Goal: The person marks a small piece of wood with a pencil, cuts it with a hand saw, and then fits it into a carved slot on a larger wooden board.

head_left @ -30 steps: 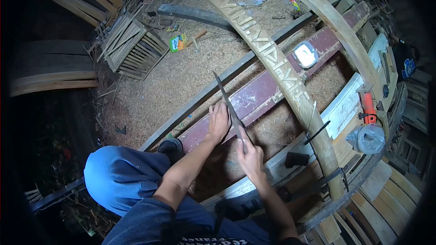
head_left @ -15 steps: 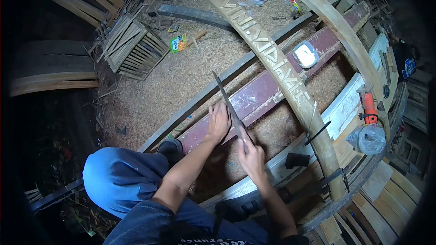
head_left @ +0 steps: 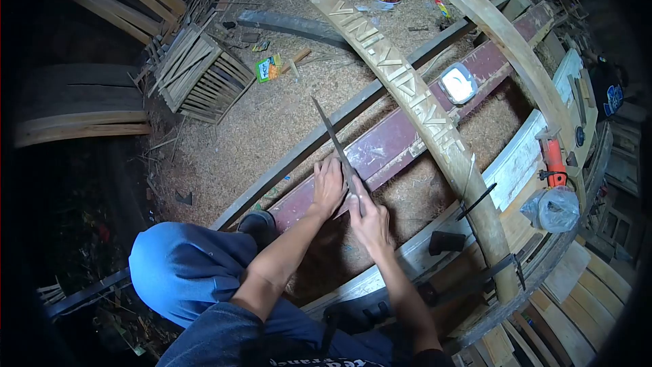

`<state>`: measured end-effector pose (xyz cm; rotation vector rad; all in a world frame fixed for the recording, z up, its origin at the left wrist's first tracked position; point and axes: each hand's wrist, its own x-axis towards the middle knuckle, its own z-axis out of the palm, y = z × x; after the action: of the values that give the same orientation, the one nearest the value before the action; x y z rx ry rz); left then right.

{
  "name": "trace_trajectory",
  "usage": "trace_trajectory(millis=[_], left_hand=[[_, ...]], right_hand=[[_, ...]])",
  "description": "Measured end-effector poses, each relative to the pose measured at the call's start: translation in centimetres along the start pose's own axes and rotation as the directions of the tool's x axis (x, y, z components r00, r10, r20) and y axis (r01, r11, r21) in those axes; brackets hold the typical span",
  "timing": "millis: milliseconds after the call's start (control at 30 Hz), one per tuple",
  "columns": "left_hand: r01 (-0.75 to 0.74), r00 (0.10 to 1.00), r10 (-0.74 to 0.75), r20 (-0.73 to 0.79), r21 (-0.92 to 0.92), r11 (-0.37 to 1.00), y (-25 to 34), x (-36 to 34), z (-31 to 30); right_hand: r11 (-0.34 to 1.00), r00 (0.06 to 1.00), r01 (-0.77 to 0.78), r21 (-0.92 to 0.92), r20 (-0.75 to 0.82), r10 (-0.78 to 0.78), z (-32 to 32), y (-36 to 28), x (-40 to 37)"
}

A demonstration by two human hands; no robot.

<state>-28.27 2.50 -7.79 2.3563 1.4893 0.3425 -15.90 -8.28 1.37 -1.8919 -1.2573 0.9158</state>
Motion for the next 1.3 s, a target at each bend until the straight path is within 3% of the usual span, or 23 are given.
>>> trace_trajectory(millis=[67, 200, 233, 333, 400, 467, 500, 600, 733, 933, 1000, 1167, 1300], left_hand=[[0.056, 0.996, -0.052, 0.069, -0.057, 0.997, 0.0, 0.1, -0.4], [0.004, 1.0, -0.004, -0.008, -0.017, 1.0, -0.5, -0.2, 0.7], [-0.011, 0.999, 0.009, -0.044, -0.05, 0.999, -0.2, -0.1, 0.3], [0.003, 0.999, -0.009, -0.054, -0.112, 0.994, -0.3, -0.2, 0.5], [0.01, 1.0, -0.01, 0.008, -0.026, 1.0, 0.2, -0.4, -0.1], [0.052, 0.991, -0.058, 0.119, 0.055, 0.997, -0.1, -0.2, 0.0], [-0.009, 0.999, 0.008, -0.038, -0.028, 1.0, -0.3, -0.2, 0.6], [-0.055, 0.995, 0.05, -0.087, -0.062, 0.997, -0.3, 0.1, 0.6], [0.029, 0.999, -0.028, 0.018, -0.025, 0.999, 0.2, 0.1, -0.1], [0.037, 0.999, -0.04, -0.031, -0.088, 0.995, 0.1, 0.2, -0.1], [0.062, 0.998, -0.06, 0.018, -0.082, 0.995, 0.2, 0.1, -0.3], [-0.013, 0.996, 0.011, -0.087, -0.018, 1.0, -0.5, -0.2, 1.3], [-0.011, 0.994, 0.003, -0.111, -0.068, 0.998, -0.3, 0.4, 0.4]], right_hand=[[1.0, 1.0, 0.007, 0.019, 0.02, -0.007, -0.1, 0.2, 0.9], [0.992, 0.993, 0.091, 0.092, -0.079, -0.084, -0.3, 1.6, -2.4], [0.996, 0.998, -0.051, 0.073, 0.026, 0.049, -0.6, 0.3, -1.4], [0.999, 0.998, -0.039, -0.01, 0.053, 0.039, 0.2, -0.9, 1.6], [0.999, 1.0, -0.004, -0.048, 0.031, 0.005, 0.0, 0.8, -1.2], [0.996, 0.997, 0.041, 0.084, -0.063, -0.036, -0.9, 1.4, -3.8], [0.997, 0.998, -0.064, 0.05, 0.019, 0.064, -1.0, 1.4, -3.8], [1.0, 0.999, 0.015, 0.025, -0.037, -0.014, 0.4, 0.6, 0.0], [1.0, 1.0, 0.023, -0.006, -0.008, -0.023, -1.4, 0.9, -2.8], [0.991, 0.999, 0.039, -0.13, 0.018, -0.037, -1.0, 0.6, -1.7], [0.998, 0.999, 0.053, -0.041, 0.003, -0.053, -1.5, 0.5, -2.1], [0.997, 1.0, -0.003, 0.074, -0.026, 0.005, -1.1, 0.4, -1.8], [0.998, 1.0, -0.007, 0.058, -0.022, 0.009, 0.4, 0.0, 0.4]])
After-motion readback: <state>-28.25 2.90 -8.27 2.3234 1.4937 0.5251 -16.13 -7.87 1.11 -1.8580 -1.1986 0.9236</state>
